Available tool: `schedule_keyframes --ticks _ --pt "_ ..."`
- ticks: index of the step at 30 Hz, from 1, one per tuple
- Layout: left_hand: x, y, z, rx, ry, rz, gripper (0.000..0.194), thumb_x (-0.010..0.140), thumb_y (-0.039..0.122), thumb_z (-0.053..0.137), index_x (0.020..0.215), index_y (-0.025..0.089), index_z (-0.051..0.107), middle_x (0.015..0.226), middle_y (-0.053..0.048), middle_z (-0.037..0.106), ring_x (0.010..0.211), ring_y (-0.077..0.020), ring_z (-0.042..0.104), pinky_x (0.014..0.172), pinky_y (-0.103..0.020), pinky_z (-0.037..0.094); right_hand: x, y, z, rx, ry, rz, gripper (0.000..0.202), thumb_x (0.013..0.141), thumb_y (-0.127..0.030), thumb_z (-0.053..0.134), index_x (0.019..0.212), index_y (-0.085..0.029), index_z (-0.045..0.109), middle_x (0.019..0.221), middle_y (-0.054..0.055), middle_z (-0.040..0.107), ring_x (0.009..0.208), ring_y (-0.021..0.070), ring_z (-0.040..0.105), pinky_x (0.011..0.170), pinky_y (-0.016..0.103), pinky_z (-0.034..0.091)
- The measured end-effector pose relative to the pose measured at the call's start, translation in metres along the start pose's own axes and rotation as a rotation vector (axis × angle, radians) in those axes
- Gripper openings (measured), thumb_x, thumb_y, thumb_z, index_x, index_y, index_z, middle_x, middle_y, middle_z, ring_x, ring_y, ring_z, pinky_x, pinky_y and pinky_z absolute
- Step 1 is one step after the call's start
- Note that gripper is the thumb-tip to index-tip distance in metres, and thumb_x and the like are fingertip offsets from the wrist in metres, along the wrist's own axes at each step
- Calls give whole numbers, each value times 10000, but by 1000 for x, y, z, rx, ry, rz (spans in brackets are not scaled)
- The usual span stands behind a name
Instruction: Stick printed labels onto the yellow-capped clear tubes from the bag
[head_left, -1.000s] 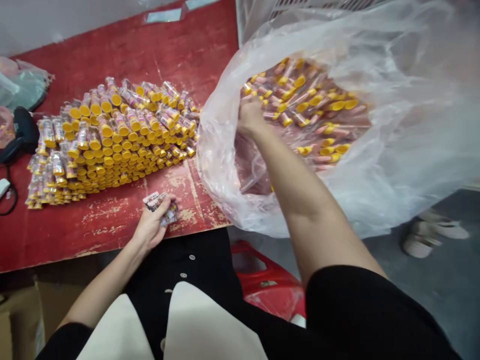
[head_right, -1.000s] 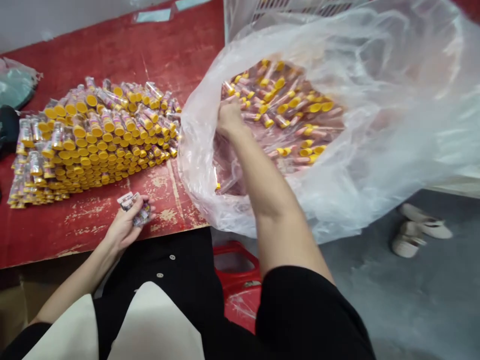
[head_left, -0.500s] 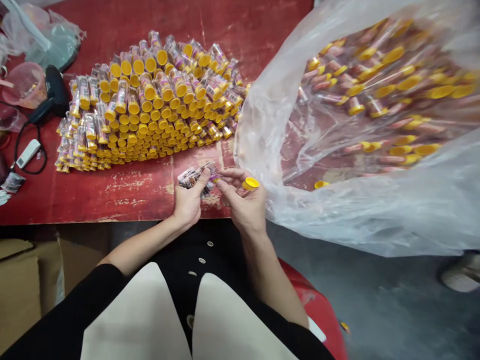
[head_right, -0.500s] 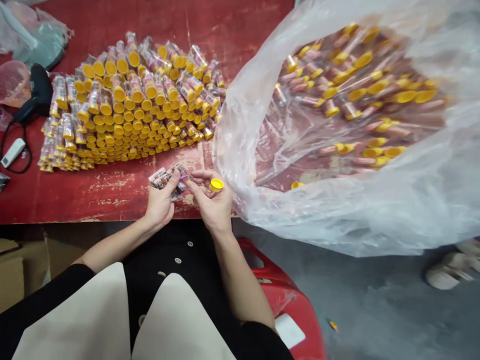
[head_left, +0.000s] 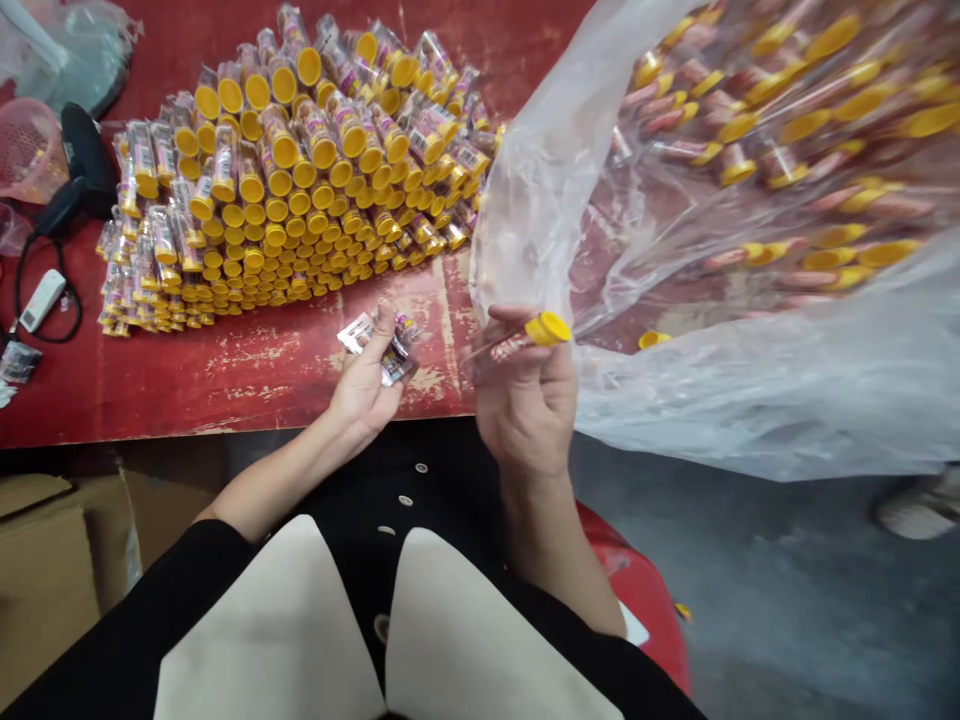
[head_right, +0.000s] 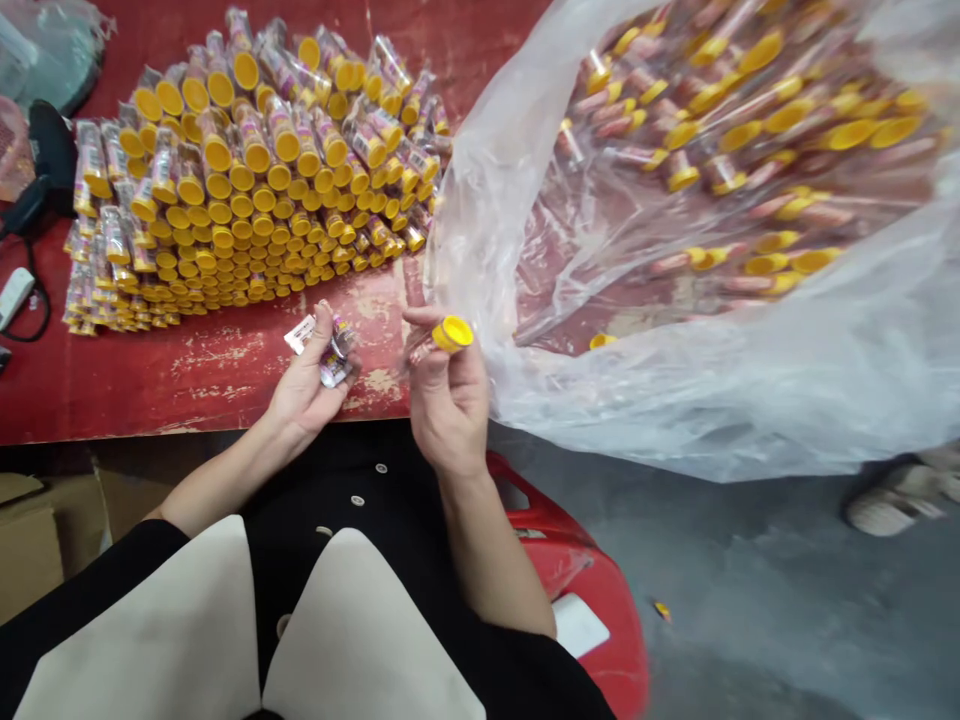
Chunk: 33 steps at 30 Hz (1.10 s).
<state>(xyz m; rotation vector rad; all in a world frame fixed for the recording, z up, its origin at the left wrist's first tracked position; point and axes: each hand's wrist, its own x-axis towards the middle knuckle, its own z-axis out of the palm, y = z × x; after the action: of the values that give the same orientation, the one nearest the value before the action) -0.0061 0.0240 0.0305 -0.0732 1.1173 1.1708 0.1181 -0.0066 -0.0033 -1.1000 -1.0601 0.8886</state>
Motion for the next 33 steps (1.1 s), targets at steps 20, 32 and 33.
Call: schedule_keyframes --ticks 20,32,33 --pt "-13 -18 -2 49 -70 -29 183 771 216 840 867 151 699 811 33 705 661 -69 655 682 -198 523 -25 5 3 35 191 -29 310 876 -333 722 1114 -262 537 1094 37 644 826 124 667 720 273 593" --pt "-11 -13 -5 20 -33 19 128 855 134 732 982 136 743 878 -1 725 669 -52 630 543 -147 420 -14 -2 6 -110 -18 282 265 804 -430 760 774 -189 655 658 -36 552 535 61 431 476 201 376" --pt "-10 -13 -6 13 -33 35 121 867 145 726 986 141 746 873 4 721 657 -45 619 522 -144 399 -15 -3 7 -114 -38 292 303 819 -453 747 733 -186 633 631 -38 528 517 58 407 457 201 348"
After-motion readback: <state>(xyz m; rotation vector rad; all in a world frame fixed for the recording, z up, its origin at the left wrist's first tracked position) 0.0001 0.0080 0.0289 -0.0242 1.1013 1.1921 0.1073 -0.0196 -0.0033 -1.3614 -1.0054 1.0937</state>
